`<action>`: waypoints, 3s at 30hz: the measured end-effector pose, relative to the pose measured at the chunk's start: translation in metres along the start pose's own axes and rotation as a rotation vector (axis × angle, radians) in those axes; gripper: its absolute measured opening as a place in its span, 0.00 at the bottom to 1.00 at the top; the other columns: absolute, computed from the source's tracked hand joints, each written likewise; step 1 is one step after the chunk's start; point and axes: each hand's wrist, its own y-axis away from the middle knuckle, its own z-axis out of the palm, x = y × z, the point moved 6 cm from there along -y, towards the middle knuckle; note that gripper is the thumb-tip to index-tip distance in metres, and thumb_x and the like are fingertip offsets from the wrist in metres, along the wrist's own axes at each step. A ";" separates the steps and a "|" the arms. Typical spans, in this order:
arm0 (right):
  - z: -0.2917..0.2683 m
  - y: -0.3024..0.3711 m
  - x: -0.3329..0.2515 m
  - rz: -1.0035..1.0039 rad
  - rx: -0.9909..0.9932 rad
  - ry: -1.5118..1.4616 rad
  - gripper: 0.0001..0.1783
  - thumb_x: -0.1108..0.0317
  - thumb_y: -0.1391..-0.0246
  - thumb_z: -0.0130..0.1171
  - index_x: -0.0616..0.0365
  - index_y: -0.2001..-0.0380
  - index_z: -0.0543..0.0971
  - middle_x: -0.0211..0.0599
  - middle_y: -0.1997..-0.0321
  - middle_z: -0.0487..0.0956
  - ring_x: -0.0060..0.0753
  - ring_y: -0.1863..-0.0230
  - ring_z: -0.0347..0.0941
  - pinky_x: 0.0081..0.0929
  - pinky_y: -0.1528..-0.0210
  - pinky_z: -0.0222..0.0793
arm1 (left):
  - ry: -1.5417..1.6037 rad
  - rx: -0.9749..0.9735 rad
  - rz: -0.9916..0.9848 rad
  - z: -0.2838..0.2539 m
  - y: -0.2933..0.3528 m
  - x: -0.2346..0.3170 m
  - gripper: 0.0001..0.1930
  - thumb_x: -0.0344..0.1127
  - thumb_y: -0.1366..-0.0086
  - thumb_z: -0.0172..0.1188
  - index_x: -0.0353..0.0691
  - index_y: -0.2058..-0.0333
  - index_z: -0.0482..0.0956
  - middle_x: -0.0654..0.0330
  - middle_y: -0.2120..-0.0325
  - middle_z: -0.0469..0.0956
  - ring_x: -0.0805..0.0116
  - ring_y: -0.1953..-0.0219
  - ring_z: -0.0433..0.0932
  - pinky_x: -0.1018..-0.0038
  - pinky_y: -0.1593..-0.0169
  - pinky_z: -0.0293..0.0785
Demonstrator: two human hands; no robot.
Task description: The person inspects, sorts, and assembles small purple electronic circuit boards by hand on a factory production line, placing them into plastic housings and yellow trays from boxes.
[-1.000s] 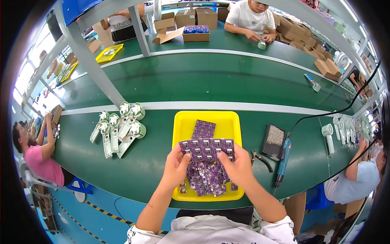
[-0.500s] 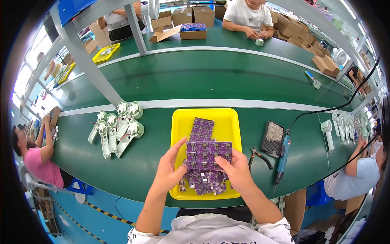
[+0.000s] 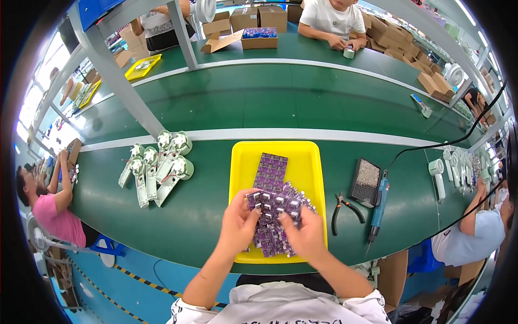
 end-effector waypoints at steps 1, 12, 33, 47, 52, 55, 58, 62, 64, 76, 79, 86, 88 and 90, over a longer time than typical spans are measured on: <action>0.004 0.006 -0.009 0.033 0.014 0.189 0.12 0.72 0.39 0.60 0.65 0.53 0.78 0.32 0.60 0.82 0.16 0.61 0.75 0.20 0.57 0.72 | 0.000 -0.005 0.002 0.000 0.000 0.000 0.22 0.16 0.36 0.53 0.31 0.43 0.67 0.53 0.53 0.79 0.69 0.50 0.79 0.72 0.46 0.76; 0.013 -0.001 0.011 0.215 -0.147 -0.452 0.13 0.75 0.37 0.58 0.64 0.50 0.75 0.36 0.53 0.81 0.24 0.54 0.79 0.26 0.49 0.77 | -0.296 -0.209 0.190 -0.006 0.012 0.028 0.35 0.20 0.40 0.59 0.30 0.34 0.59 0.47 0.33 0.60 0.60 0.33 0.63 0.66 0.31 0.58; 0.019 0.001 0.009 0.123 -0.067 -0.348 0.12 0.73 0.36 0.56 0.66 0.51 0.77 0.38 0.56 0.83 0.27 0.58 0.80 0.26 0.56 0.74 | 0.103 -0.021 0.085 -0.007 0.016 0.015 0.19 0.16 0.33 0.47 0.30 0.44 0.65 0.49 0.48 0.77 0.66 0.46 0.77 0.71 0.40 0.72; 0.019 0.000 0.018 0.184 -0.237 -0.450 0.16 0.73 0.34 0.55 0.65 0.45 0.74 0.34 0.50 0.79 0.23 0.49 0.75 0.27 0.43 0.73 | -0.300 -0.205 0.099 -0.001 0.016 0.024 0.30 0.24 0.39 0.60 0.35 0.37 0.67 0.51 0.39 0.70 0.59 0.33 0.64 0.67 0.32 0.58; 0.027 0.004 0.023 0.253 -0.305 -0.561 0.16 0.73 0.34 0.55 0.66 0.45 0.74 0.33 0.49 0.79 0.22 0.49 0.75 0.25 0.43 0.73 | -0.283 -0.333 0.062 0.009 0.013 0.026 0.27 0.20 0.36 0.55 0.33 0.37 0.66 0.51 0.39 0.70 0.64 0.36 0.67 0.68 0.34 0.61; 0.026 0.000 0.025 0.242 -0.316 -0.460 0.15 0.73 0.34 0.54 0.66 0.46 0.74 0.33 0.49 0.78 0.22 0.48 0.75 0.26 0.43 0.73 | 0.045 -0.393 0.089 0.013 0.006 0.019 0.23 0.19 0.33 0.48 0.30 0.39 0.66 0.48 0.38 0.68 0.63 0.36 0.67 0.66 0.33 0.60; 0.028 -0.002 0.025 0.243 -0.389 -0.457 0.15 0.73 0.33 0.54 0.66 0.46 0.75 0.32 0.49 0.78 0.21 0.49 0.74 0.25 0.42 0.72 | 0.023 -0.396 0.041 0.016 0.004 0.020 0.23 0.17 0.34 0.45 0.30 0.40 0.66 0.46 0.37 0.67 0.60 0.36 0.68 0.64 0.32 0.60; 0.033 -0.001 0.023 0.140 -0.285 -0.382 0.15 0.73 0.32 0.51 0.67 0.46 0.74 0.31 0.50 0.79 0.19 0.49 0.73 0.22 0.45 0.71 | -0.006 -0.248 0.148 0.017 0.008 0.014 0.21 0.16 0.35 0.45 0.30 0.43 0.67 0.43 0.37 0.66 0.58 0.36 0.67 0.64 0.33 0.61; 0.033 0.004 0.022 0.077 -0.247 -0.385 0.15 0.73 0.32 0.51 0.67 0.46 0.74 0.31 0.51 0.79 0.18 0.49 0.73 0.21 0.46 0.71 | -0.021 -0.206 0.168 0.019 0.012 0.013 0.20 0.15 0.35 0.45 0.30 0.44 0.67 0.42 0.37 0.66 0.58 0.36 0.68 0.64 0.33 0.62; 0.020 0.025 -0.012 -0.122 -0.020 0.165 0.16 0.75 0.34 0.49 0.67 0.45 0.75 0.43 0.50 0.81 0.21 0.51 0.76 0.19 0.53 0.73 | -0.375 0.092 0.464 0.029 0.041 0.031 0.18 0.16 0.34 0.47 0.30 0.46 0.69 0.46 0.43 0.74 0.55 0.40 0.74 0.69 0.38 0.68; 0.003 0.027 -0.017 -0.162 0.006 0.117 0.20 0.77 0.39 0.53 0.67 0.43 0.74 0.49 0.45 0.78 0.35 0.43 0.76 0.32 0.40 0.71 | -0.128 0.183 0.344 0.011 0.052 0.025 0.22 0.17 0.35 0.49 0.30 0.42 0.65 0.45 0.43 0.74 0.58 0.39 0.73 0.69 0.38 0.68; -0.030 -0.062 -0.035 -0.194 -0.115 0.543 0.26 0.70 0.45 0.55 0.63 0.41 0.73 0.53 0.40 0.75 0.52 0.36 0.68 0.39 0.33 0.62 | -0.434 0.074 0.270 -0.003 0.017 0.025 0.29 0.19 0.42 0.55 0.30 0.40 0.65 0.45 0.43 0.73 0.54 0.37 0.70 0.65 0.34 0.63; -0.028 -0.119 -0.006 -0.154 -0.130 0.640 0.26 0.62 0.42 0.55 0.63 0.43 0.74 0.54 0.42 0.76 0.51 0.38 0.71 0.39 0.35 0.64 | -0.428 0.051 0.279 -0.004 0.011 0.023 0.28 0.22 0.41 0.58 0.30 0.41 0.66 0.44 0.43 0.72 0.52 0.37 0.70 0.64 0.34 0.63; -0.021 -0.153 0.021 -0.218 -0.087 0.797 0.27 0.58 0.42 0.56 0.63 0.44 0.75 0.54 0.44 0.77 0.51 0.41 0.73 0.39 0.37 0.66 | -0.699 0.155 0.317 -0.006 0.002 0.025 0.28 0.26 0.40 0.61 0.31 0.41 0.67 0.47 0.43 0.73 0.57 0.37 0.70 0.65 0.34 0.62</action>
